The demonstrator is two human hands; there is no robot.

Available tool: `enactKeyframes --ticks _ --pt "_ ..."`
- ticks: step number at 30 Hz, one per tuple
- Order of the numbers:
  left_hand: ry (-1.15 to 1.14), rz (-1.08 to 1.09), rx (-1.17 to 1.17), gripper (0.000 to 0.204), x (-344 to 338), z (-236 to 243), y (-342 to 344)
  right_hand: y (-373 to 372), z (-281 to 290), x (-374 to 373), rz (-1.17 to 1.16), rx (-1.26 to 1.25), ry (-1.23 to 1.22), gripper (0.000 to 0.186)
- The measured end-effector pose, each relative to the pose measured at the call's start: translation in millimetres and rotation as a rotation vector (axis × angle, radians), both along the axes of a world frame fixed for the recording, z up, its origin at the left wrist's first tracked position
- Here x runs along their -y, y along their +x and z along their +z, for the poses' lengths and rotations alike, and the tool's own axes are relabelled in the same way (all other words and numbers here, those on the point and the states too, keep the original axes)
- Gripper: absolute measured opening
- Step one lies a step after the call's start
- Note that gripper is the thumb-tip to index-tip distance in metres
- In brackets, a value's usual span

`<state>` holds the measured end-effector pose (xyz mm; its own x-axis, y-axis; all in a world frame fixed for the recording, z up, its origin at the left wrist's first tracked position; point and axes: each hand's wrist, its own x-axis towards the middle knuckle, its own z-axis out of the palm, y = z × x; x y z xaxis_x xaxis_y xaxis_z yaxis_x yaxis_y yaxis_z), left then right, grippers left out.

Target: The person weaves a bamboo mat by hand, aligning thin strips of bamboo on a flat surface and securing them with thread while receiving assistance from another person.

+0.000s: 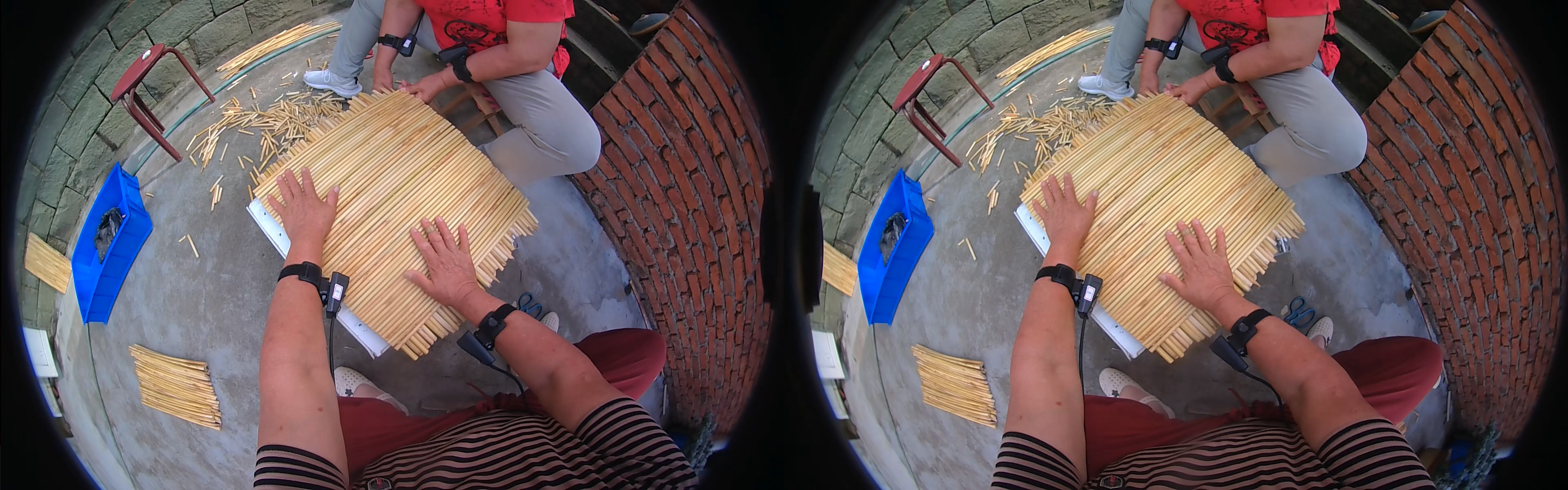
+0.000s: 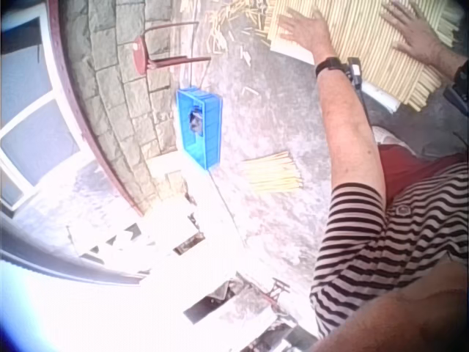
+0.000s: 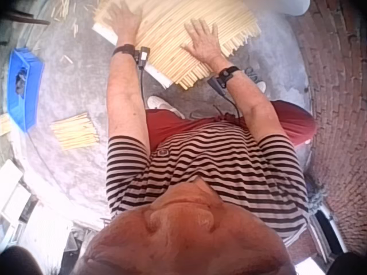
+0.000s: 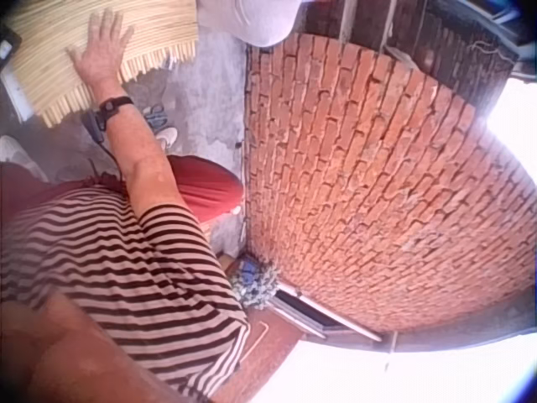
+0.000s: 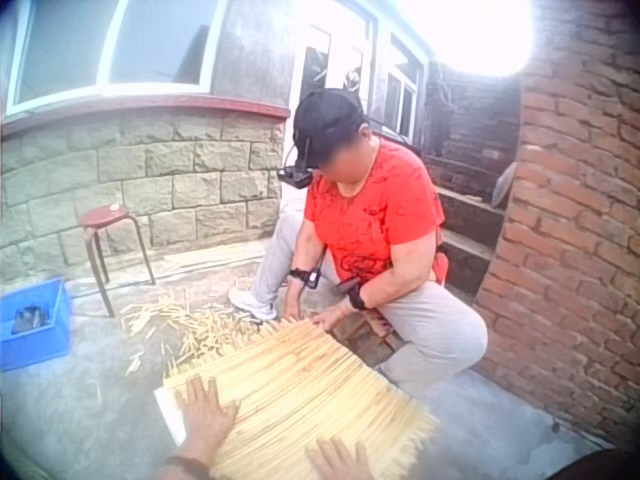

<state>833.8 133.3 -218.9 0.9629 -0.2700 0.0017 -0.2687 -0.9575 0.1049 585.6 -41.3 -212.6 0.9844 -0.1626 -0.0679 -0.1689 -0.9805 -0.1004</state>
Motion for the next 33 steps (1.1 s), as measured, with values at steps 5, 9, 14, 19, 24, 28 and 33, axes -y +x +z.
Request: enactKeyframes --ticks 5,9,14,19,24,28,33 --pt "0.003 0.001 -0.013 0.086 0.2 0.2 0.1 -0.3 1.2 0.2 0.000 -0.002 0.012 0.086" --pt "0.004 0.001 -0.004 0.086 0.3 -0.8 0.6 -0.2 1.3 0.4 -0.002 -0.029 0.005 0.086" --pt "0.011 0.000 -0.008 0.086 0.2 -0.8 0.9 0.0 0.4 0.6 0.000 -0.028 -0.001 0.086" --pt "0.000 -0.003 0.006 0.086 -0.3 -0.7 0.4 -0.1 0.2 0.6 0.002 -0.021 0.003 0.086" --pt "-0.007 -0.005 0.019 0.086 -0.2 -2.2 0.3 -0.1 0.6 0.6 0.001 -0.024 0.002 0.086" --pt "-0.004 -0.005 0.018 0.086 -0.1 -3.4 1.1 -0.1 0.2 0.7 0.002 -0.017 0.004 0.086" --pt "-0.008 -0.004 0.015 0.086 -0.4 -3.7 1.0 -0.2 -0.5 0.8 0.001 -0.020 0.005 0.086"
